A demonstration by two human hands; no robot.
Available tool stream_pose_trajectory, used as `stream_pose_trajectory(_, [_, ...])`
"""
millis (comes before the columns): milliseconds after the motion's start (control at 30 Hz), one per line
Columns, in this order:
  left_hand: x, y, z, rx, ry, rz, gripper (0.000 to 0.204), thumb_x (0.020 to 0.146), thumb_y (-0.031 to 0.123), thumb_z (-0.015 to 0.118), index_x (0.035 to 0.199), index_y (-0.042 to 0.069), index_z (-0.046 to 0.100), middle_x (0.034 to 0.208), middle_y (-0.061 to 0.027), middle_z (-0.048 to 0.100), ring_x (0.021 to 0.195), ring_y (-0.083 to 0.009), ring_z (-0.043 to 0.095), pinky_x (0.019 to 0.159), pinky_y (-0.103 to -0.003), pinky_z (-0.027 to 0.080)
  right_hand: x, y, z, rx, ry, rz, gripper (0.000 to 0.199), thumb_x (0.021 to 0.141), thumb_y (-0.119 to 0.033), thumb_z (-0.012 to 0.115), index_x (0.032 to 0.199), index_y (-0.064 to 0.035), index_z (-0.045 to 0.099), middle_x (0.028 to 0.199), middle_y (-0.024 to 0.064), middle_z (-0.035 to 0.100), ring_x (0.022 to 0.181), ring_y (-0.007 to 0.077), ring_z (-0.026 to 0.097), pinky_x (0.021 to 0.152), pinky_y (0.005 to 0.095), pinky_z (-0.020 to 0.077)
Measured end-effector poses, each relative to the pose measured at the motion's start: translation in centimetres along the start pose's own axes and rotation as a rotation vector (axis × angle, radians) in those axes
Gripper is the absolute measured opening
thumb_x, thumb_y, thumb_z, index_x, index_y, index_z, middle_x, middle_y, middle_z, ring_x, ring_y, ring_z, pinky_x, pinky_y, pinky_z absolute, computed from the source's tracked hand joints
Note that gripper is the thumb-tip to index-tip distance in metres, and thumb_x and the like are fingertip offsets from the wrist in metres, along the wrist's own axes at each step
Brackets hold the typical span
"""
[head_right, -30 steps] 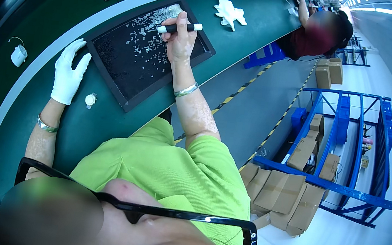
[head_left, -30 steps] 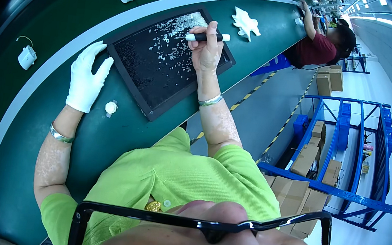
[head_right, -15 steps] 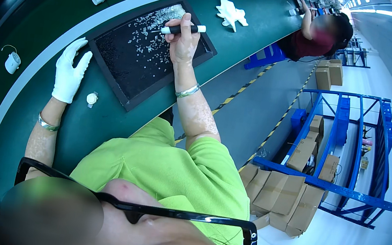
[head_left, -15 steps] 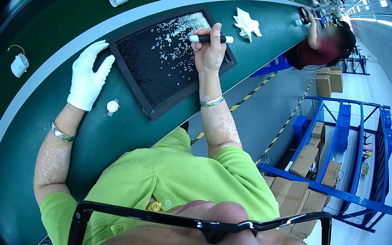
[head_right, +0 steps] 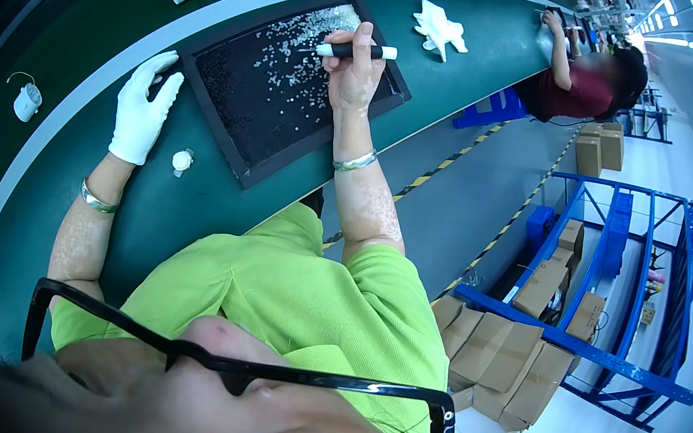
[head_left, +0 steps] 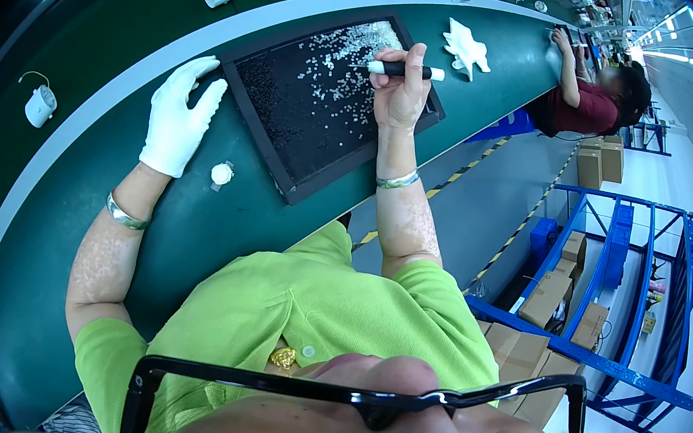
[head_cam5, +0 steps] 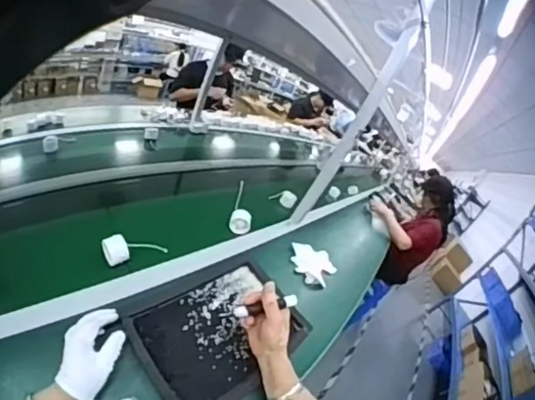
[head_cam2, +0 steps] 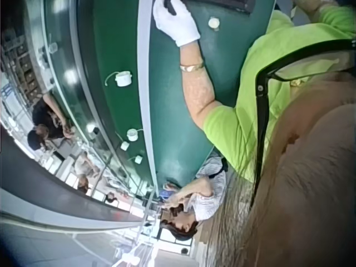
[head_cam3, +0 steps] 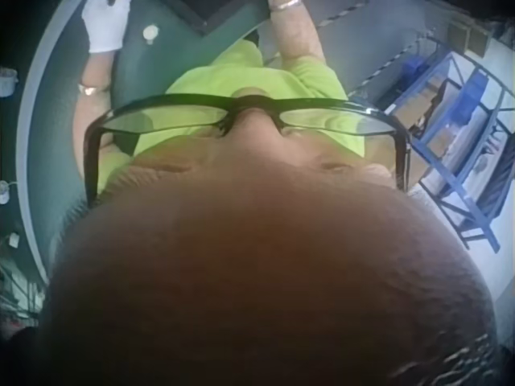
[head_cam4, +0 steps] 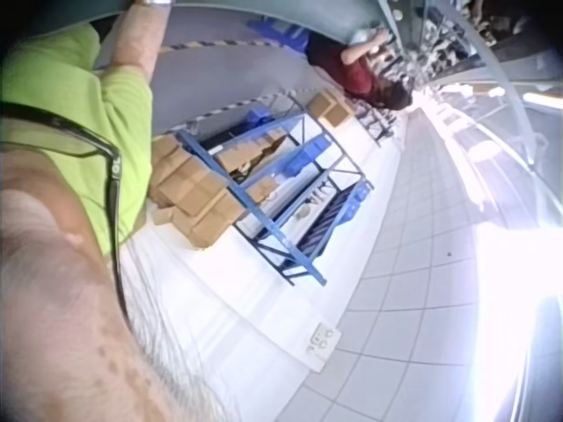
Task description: The person repeatedly picks up small components from a tray using a handheld tool and inserts them into white plastic parts before placing the assembled parts onto the conveyor belt.
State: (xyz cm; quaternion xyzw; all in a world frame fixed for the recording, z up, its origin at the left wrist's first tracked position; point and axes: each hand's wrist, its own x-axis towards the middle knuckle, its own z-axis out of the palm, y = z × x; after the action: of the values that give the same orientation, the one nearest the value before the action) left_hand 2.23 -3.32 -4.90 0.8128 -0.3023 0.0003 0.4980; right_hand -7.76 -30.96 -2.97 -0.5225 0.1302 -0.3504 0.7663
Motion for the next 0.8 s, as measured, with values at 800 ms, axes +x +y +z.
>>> stream_pose_trajectory(800, [-0.28,-0.76,0.16,-0.178,0.044,-0.134,0.030,0.088,0.015,0.062,0.116,0.004,0.061,0.104,-0.0051,0.066,0.084,-0.0100,0.058,0.077,-0.024,0.048,0.08,0.44,-0.19,0.025,-0.014,-0.006,0.048,0.095,-0.041,0.051,0.073,0.0017,0.057,0.073,0.0138,0.059,0.049,0.0132,0.048,0.043,0.0228,0.0377])
